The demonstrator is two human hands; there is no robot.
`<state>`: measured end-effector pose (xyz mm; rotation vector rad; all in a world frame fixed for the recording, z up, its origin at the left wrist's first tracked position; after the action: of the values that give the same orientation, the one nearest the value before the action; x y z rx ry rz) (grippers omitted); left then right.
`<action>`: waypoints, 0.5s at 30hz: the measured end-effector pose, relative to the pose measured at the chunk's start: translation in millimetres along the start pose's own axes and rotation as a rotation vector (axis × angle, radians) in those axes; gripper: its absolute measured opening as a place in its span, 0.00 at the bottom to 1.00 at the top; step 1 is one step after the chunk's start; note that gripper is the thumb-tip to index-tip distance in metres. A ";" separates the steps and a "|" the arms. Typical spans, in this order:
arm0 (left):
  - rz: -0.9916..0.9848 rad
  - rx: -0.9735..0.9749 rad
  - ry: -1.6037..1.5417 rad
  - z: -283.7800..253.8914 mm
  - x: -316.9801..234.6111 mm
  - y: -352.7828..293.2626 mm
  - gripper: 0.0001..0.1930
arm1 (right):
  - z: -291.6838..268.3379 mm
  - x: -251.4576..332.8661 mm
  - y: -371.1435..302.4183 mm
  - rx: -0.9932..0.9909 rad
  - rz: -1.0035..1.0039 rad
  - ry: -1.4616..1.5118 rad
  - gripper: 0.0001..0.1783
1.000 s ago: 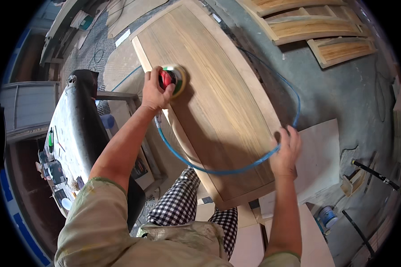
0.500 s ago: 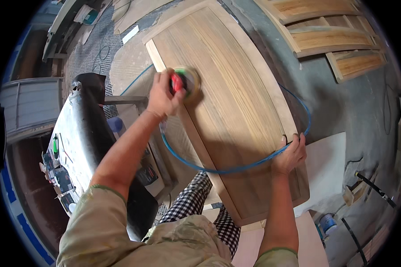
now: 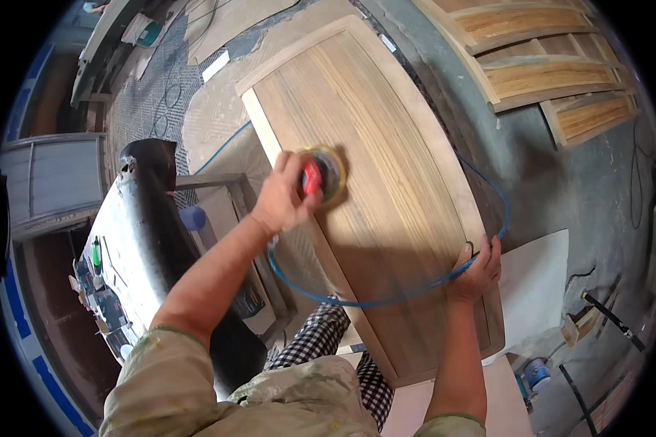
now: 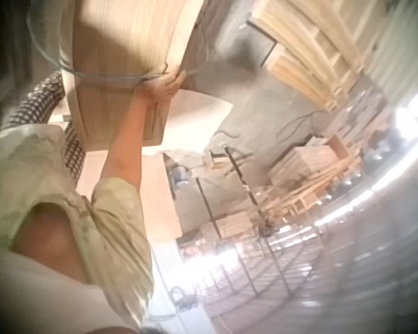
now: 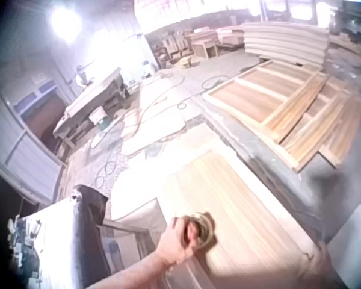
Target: The person sands a wooden panel using a handheld orbital sander, moving the tool across the surface and along the edges.
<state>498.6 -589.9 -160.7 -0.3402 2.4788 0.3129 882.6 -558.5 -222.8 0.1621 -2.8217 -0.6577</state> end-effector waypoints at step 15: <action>0.105 0.672 0.012 66.1 -101.0 -74.6 0.30 | -2.9 -0.2 -0.6 0.029 -0.013 -0.020 0.23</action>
<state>636.6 -623.2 -162.6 0.0705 2.4464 -0.4796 883.6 -560.2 -220.7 0.1805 -2.8524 -0.6244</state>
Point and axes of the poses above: each hand's wrist, its own y-axis towards the middle knuckle, its own z-axis out of the palm, x = y × z, the point moved 8 cm from there along y, towards the middle knuckle, and after that the axes turned 12 degrees about -x, right-handed, at the moved point
